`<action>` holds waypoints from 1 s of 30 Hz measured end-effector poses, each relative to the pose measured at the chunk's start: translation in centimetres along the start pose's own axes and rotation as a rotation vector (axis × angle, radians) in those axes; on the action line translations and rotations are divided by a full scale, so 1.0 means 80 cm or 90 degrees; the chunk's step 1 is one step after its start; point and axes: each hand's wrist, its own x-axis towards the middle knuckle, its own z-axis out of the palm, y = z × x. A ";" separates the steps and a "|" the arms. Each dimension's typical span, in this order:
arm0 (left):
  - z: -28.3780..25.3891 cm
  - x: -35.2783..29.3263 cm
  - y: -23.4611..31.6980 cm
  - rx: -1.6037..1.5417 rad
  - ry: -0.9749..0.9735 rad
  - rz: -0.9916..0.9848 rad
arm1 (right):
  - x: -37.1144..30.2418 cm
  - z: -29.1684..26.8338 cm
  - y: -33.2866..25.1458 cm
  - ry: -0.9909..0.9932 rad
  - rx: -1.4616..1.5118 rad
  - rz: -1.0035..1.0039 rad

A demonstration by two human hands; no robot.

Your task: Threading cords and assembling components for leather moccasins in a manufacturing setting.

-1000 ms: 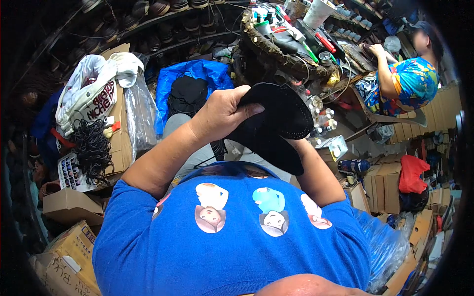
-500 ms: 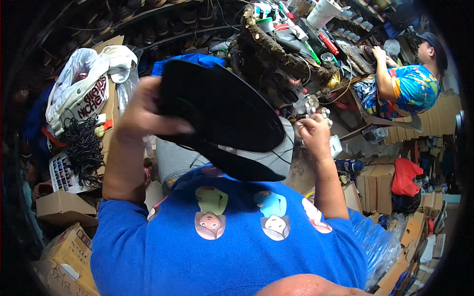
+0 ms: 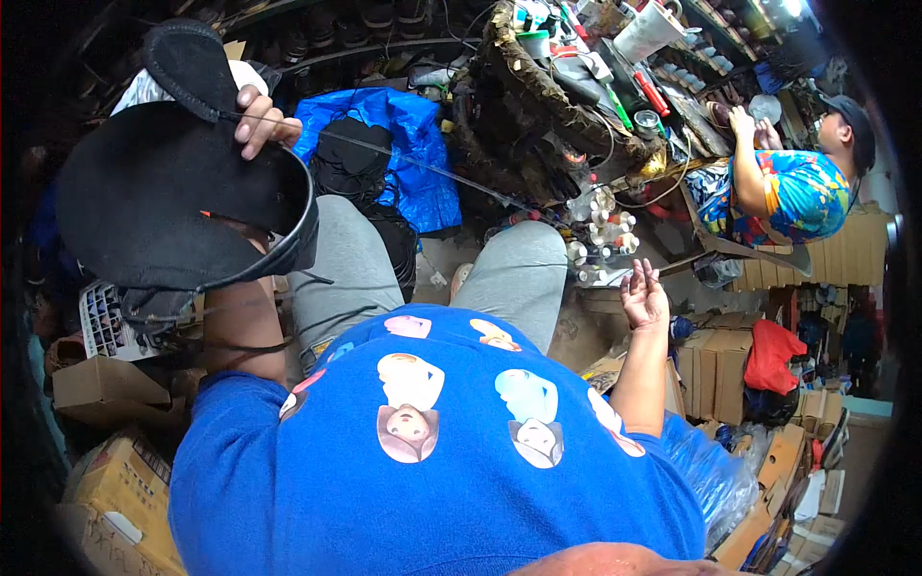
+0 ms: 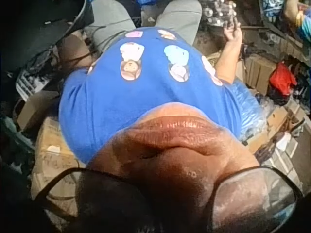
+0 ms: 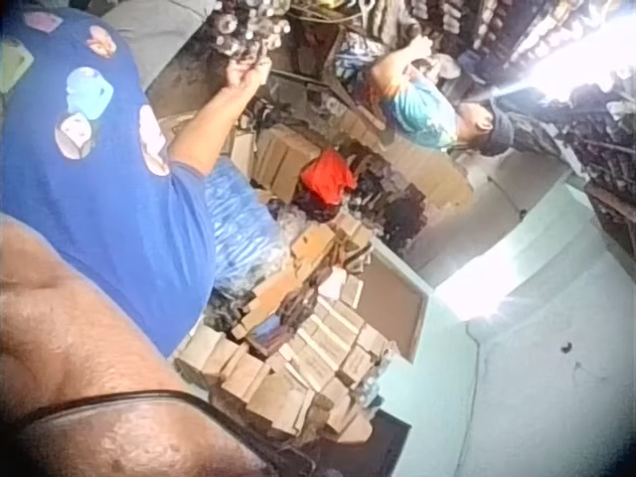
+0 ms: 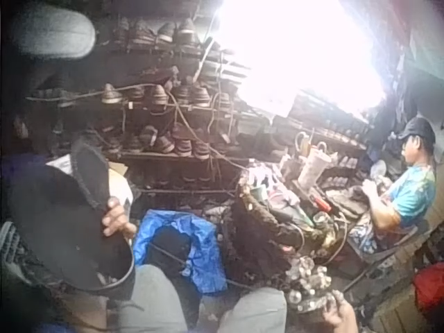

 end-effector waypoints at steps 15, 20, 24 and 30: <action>-0.049 -0.009 0.046 -0.062 -0.117 0.009 | 0.031 -0.177 -0.086 0.204 0.365 -0.139; -0.043 -0.007 0.037 -0.089 -0.110 -0.005 | 0.021 -0.214 -0.091 0.232 0.328 -0.166; -0.044 -0.015 0.020 -0.091 0.041 0.036 | 0.024 -0.218 -0.096 0.276 0.314 -0.183; -0.072 -0.038 0.037 -0.151 -0.007 0.104 | 0.028 -0.289 -0.108 0.316 0.281 -0.212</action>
